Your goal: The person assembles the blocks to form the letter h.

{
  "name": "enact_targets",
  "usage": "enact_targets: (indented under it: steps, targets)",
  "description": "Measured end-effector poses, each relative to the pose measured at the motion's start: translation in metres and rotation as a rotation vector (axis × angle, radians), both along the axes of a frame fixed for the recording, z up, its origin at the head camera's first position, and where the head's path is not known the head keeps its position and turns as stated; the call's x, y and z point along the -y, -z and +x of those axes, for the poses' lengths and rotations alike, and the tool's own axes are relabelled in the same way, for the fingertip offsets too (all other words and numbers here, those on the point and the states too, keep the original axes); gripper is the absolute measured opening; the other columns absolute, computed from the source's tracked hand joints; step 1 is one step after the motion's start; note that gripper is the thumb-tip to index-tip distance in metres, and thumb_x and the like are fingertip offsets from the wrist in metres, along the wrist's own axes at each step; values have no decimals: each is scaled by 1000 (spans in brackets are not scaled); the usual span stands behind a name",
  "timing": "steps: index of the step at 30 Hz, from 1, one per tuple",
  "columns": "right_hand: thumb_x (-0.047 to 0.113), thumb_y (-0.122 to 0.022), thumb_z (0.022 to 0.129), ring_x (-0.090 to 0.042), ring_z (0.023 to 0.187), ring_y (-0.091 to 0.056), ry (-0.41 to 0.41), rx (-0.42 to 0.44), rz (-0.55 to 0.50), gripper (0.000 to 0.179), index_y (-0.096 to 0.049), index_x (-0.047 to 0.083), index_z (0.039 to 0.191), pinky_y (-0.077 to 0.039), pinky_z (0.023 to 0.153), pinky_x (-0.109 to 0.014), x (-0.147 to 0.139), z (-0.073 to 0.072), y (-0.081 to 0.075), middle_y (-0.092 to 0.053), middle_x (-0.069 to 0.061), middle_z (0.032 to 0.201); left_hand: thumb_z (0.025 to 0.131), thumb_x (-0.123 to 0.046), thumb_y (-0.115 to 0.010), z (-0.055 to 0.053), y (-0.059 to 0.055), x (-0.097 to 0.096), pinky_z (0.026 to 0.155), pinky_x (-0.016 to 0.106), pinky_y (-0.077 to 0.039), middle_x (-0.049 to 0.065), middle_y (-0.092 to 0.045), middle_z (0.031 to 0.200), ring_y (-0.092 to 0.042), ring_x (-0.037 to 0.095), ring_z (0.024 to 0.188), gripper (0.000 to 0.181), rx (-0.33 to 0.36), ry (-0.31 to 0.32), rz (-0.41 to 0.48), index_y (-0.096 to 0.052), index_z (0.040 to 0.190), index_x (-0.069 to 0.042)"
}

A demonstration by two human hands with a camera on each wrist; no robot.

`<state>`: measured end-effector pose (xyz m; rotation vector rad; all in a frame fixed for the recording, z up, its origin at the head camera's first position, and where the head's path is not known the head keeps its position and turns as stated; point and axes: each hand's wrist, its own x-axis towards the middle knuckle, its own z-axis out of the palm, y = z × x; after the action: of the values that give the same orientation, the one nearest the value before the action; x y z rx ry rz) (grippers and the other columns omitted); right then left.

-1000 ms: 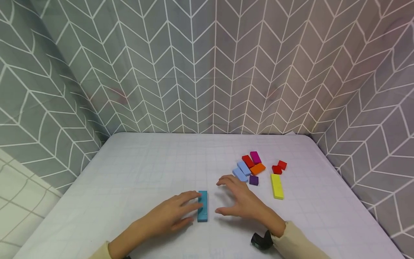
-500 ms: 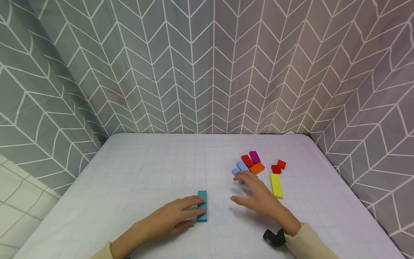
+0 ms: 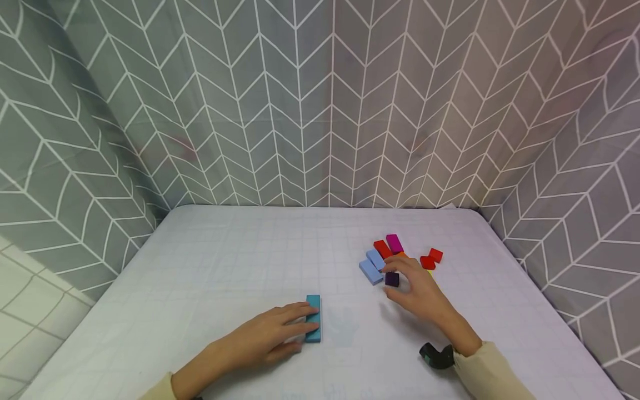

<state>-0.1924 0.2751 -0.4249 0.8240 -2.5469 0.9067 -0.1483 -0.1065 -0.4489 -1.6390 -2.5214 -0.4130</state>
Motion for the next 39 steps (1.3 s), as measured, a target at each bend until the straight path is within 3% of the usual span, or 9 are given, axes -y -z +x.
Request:
enact_targets:
  steps: [4, 12, 19, 25, 32, 39]
  targets:
    - [-3, -85, 80, -31, 124, -57, 39, 7, 25, 43, -71, 7, 120, -52, 95, -48, -7, 0, -2, -64, -11, 131, 106, -31, -63, 0, 1, 0, 110, 39, -44, 6, -45, 159, -37, 21, 148, 48, 0, 2, 7, -55, 151, -15]
    - [0, -82, 86, -44, 129, -51, 109, 90, 26, 36, -71, 7, 119, -41, 98, -74, -20, 1, -6, -61, -19, 136, 105, -29, -65, 1, 0, 1, 110, 40, -44, 7, -45, 159, -37, 22, 148, 50, 10, 4, 14, -54, 151, -14]
    - [0, -82, 85, -47, 126, -51, 163, 106, 40, 36, -69, 4, 118, -41, 98, -74, -32, 4, -9, -61, -21, 134, 106, -30, -64, 0, 0, 1, 111, 41, -43, 7, -42, 161, -35, 22, 150, 52, 28, -9, -8, -52, 153, -14]
    - [10, -84, 86, -48, 128, -47, 193, 137, 62, 42, -67, 2, 123, -41, 96, -76, -45, 4, -8, -57, -23, 137, 107, -32, -62, -1, 1, 1, 112, 43, -41, 6, -42, 161, -35, 22, 150, 52, 32, -19, -2, -51, 154, -16]
    - [21, -86, 87, -51, 130, -44, 212, 203, 94, 53, -63, 3, 131, -38, 96, -79, -59, 2, -3, -55, -24, 139, 110, -40, -52, -1, -1, 0, 113, 45, -40, 5, -39, 163, -32, 22, 151, 52, 57, -30, -17, -48, 157, -16]
    - [25, -89, 84, -53, 129, -46, 184, 227, 133, 45, -70, 5, 119, -38, 96, -79, -64, 1, -2, -60, -24, 134, 112, -42, -47, 0, -1, 0, 113, 46, -40, 4, -37, 164, -32, 22, 151, 53, 74, -40, -26, -47, 158, -17]
